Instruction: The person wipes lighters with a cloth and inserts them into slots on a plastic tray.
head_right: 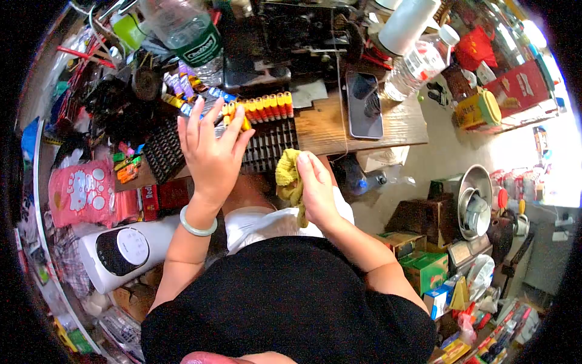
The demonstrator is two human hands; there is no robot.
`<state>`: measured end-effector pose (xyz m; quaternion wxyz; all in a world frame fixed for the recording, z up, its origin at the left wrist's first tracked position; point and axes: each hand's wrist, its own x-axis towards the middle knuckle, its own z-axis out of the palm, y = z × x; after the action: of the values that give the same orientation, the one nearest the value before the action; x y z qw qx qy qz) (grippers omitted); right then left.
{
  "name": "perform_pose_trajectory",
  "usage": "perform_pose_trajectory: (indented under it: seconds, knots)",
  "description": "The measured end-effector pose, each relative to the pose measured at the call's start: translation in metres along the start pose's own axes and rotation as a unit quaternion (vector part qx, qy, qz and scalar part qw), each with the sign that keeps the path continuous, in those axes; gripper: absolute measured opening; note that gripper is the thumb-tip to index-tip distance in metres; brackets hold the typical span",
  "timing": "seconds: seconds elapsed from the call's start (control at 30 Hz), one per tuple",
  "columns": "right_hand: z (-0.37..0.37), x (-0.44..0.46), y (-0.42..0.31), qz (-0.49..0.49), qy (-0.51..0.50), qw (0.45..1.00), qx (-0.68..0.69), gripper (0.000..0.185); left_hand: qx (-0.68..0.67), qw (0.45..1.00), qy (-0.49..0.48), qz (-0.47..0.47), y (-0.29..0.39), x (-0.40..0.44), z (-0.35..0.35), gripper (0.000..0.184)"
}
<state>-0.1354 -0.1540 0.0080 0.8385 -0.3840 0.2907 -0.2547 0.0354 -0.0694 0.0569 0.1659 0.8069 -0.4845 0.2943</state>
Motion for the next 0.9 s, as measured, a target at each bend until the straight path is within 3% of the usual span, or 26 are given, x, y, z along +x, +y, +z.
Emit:
perform_pose_trajectory:
  seconds: [0.1, 0.17, 0.2, 0.3, 0.37, 0.43, 0.9]
  knots:
    - [-0.004, 0.001, -0.001, -0.011, 0.0, 0.999, -0.04, 0.031, -0.028, 1.0, 0.005, 0.002, -0.008, 0.005, -0.007, 0.045]
    - [-0.004, 0.001, -0.001, -0.011, -0.001, 1.0, -0.005, 0.03, -0.122, 0.991, 0.059, -0.018, -0.03, 0.013, -0.002, 0.043]
    - [-0.005, 0.001, -0.003, -0.016, -0.011, 0.999, -0.027, 0.029, -0.095, 0.993, 0.065, -0.026, -0.044, 0.018, -0.003, 0.037]
    - [-0.005, 0.0, -0.003, -0.013, -0.008, 1.0, 0.005, 0.029, 0.04, 0.998, -0.004, -0.05, -0.098, 0.029, 0.005, 0.012]
    - [-0.004, 0.0, -0.004, -0.01, -0.002, 1.0, -0.003, 0.028, 0.137, 0.978, -0.138, -0.081, -0.126, 0.031, 0.019, 0.018]
    - [-0.004, 0.0, -0.002, -0.007, -0.011, 1.0, 0.008, 0.028, 0.219, 0.957, -0.184, -0.046, -0.145, 0.032, 0.038, 0.01]
    - [-0.004, -0.004, -0.002, -0.007, -0.023, 1.0, 0.008, 0.03, 0.213, 0.946, -0.235, 0.065, -0.157, 0.047, 0.045, 0.008]
